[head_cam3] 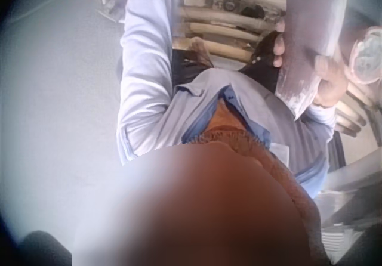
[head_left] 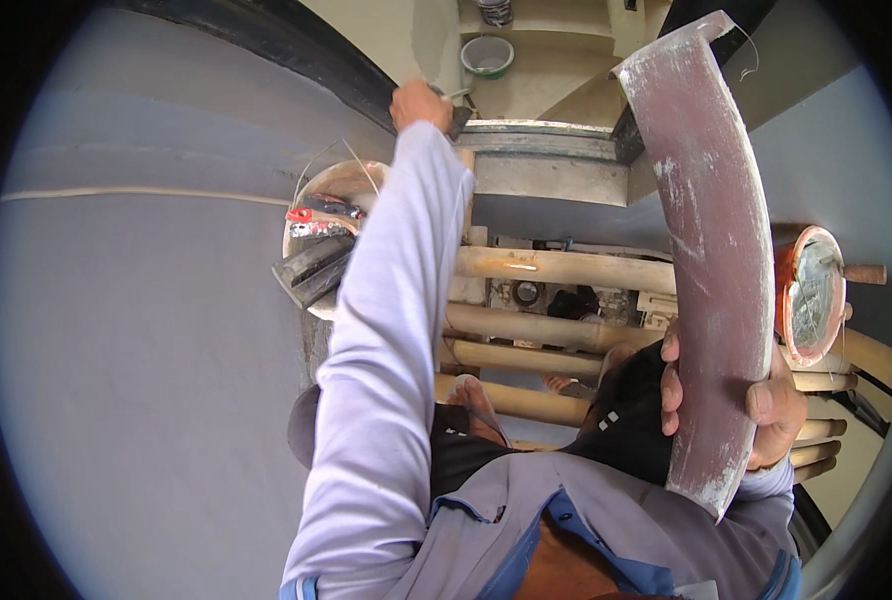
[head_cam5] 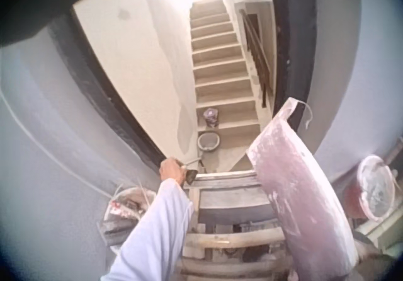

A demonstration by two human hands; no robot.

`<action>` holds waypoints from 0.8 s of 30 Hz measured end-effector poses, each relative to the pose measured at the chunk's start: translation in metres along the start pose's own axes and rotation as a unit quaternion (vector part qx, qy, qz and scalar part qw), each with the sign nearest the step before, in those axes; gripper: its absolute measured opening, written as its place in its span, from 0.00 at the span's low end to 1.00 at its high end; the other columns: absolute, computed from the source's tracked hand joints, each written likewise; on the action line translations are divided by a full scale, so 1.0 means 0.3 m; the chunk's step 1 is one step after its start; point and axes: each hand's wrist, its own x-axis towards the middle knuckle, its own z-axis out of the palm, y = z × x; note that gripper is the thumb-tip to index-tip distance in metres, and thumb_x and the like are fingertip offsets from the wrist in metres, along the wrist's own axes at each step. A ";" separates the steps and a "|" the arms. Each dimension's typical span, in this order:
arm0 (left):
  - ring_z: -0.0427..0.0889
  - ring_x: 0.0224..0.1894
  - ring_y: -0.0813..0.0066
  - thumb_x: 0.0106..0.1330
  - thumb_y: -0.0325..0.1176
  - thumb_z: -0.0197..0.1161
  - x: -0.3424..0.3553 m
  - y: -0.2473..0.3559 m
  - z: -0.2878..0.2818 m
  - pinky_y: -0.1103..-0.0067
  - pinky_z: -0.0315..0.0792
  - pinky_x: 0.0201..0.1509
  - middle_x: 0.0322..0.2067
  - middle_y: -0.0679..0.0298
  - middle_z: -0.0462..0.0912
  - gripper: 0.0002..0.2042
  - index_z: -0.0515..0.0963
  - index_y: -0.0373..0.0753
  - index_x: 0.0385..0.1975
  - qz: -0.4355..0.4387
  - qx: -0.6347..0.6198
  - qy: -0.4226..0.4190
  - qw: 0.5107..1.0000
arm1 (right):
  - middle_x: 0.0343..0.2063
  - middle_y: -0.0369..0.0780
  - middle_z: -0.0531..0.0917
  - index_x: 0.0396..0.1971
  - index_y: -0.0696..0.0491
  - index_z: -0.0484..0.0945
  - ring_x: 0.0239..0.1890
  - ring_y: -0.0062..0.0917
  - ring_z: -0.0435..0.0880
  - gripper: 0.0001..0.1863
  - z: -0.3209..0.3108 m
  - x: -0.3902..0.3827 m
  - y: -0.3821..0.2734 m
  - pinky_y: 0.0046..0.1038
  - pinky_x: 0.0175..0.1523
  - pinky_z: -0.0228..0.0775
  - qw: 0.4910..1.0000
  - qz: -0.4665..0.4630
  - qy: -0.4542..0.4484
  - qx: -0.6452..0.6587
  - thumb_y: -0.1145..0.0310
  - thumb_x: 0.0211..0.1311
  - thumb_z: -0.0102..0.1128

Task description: The person scoops plaster from a bucket using a trowel and applies it to a wall section, smoothing the surface with a larger trowel. The person repeats this process multiple times while sitting on a bamboo scaffold.

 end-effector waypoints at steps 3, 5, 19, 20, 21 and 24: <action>0.80 0.41 0.48 0.46 0.32 0.68 -0.044 -0.153 0.173 0.64 0.73 0.49 0.34 0.45 0.81 0.13 0.81 0.33 0.31 -0.042 -0.106 0.086 0.990 | 0.41 0.60 0.71 0.59 0.69 0.54 0.32 0.44 0.81 0.46 -0.011 0.007 -0.001 0.39 0.31 0.82 0.999 0.009 -0.019 0.029 0.66 0.41 0.68; 0.80 0.39 0.49 0.46 0.32 0.68 -0.092 -0.231 0.238 0.64 0.72 0.48 0.34 0.46 0.80 0.13 0.80 0.32 0.31 -0.081 -0.139 0.134 0.978 | 0.42 0.60 0.70 0.59 0.69 0.54 0.33 0.45 0.81 0.46 -0.019 0.011 0.002 0.40 0.33 0.82 0.998 0.017 -0.028 0.045 0.67 0.41 0.68; 0.80 0.37 0.55 0.59 0.41 0.66 -0.190 -0.434 0.470 0.68 0.73 0.43 0.39 0.49 0.80 0.22 0.74 0.30 0.45 -0.243 -0.215 0.241 0.915 | 0.38 0.55 0.75 0.50 0.75 0.62 0.32 0.40 0.83 0.47 0.016 0.020 -0.005 0.36 0.33 0.83 0.994 0.034 0.100 -0.015 0.64 0.26 0.69; 0.81 0.36 0.55 0.59 0.42 0.66 -0.183 -0.444 0.486 0.68 0.73 0.42 0.38 0.50 0.81 0.22 0.74 0.31 0.45 -0.273 -0.205 0.211 0.916 | 0.38 0.56 0.75 0.51 0.75 0.60 0.32 0.41 0.83 0.47 0.015 0.015 -0.002 0.37 0.33 0.83 0.994 0.029 0.103 -0.010 0.66 0.26 0.69; 0.81 0.36 0.56 0.58 0.42 0.66 -0.174 -0.455 0.504 0.68 0.73 0.42 0.37 0.51 0.81 0.21 0.75 0.31 0.44 -0.270 -0.218 0.208 0.915 | 0.38 0.57 0.75 0.52 0.76 0.59 0.31 0.41 0.83 0.48 0.026 0.011 0.000 0.37 0.33 0.83 0.993 0.018 0.115 -0.012 0.67 0.27 0.69; 0.81 0.32 0.59 0.58 0.43 0.66 -0.155 -0.482 0.544 0.69 0.73 0.37 0.31 0.54 0.82 0.18 0.78 0.32 0.38 -0.241 -0.219 0.214 0.921 | 0.38 0.58 0.74 0.53 0.77 0.56 0.31 0.44 0.83 0.48 0.037 0.007 0.005 0.39 0.32 0.83 0.990 -0.010 0.142 0.005 0.70 0.28 0.70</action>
